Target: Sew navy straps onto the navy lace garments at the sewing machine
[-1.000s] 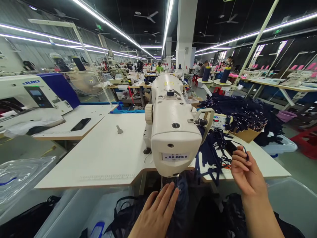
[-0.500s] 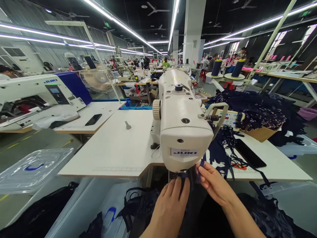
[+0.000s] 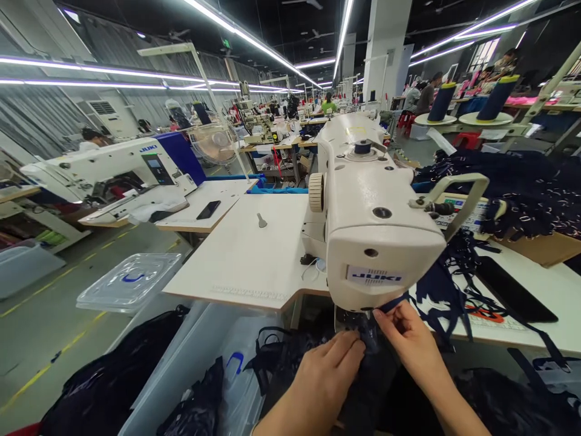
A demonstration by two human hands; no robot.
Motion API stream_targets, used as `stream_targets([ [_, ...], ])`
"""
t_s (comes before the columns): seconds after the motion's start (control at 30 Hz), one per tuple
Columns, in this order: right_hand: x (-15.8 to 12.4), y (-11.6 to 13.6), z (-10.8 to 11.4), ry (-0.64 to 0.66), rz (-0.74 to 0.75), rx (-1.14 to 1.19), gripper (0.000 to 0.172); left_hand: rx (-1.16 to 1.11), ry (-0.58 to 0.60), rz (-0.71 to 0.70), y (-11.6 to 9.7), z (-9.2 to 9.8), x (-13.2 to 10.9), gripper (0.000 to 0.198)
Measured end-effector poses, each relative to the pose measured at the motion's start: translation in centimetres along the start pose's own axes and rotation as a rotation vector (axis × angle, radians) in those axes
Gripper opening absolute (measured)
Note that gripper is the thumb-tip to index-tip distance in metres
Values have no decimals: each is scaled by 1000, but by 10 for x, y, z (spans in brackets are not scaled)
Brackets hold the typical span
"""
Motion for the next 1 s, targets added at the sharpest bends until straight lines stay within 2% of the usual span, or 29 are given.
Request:
stream_targets([
  [0.13,2,-3,-9,47,-32,17,32,123,-18,-104,-5,11,4,33],
  [0.33,6,2,-18,81,-85,271,33,286,20,-181,-7,22,8,29],
  [0.47,6,0,-16,64,-107,244,34,254,0,-187,-4,19,6,31],
  [0.57,6,-6,-15,78,-127,226,35,275,26,-163,-4,16,6,33],
  [0.63,6,-9,-14,92,-139,226,35,291,48,-152,-4,14,6,33],
  [0.83,7,-16,-10,158,-134,221,31,283,20,-133,-3,3,4,33],
  [1.0,8,-16,-6,152,-218,149,33,284,10,-85,-3,-3,5,32],
])
Point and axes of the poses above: each hand's wrist, its own x-axis towards the middle knuckle, its own z-axis out of the back of the hand, y = z × x, the point moved 3 cm from there along x, towards the middle knuckle, and after that the axes turned 13 degrees about y, right-handed, at the moved point
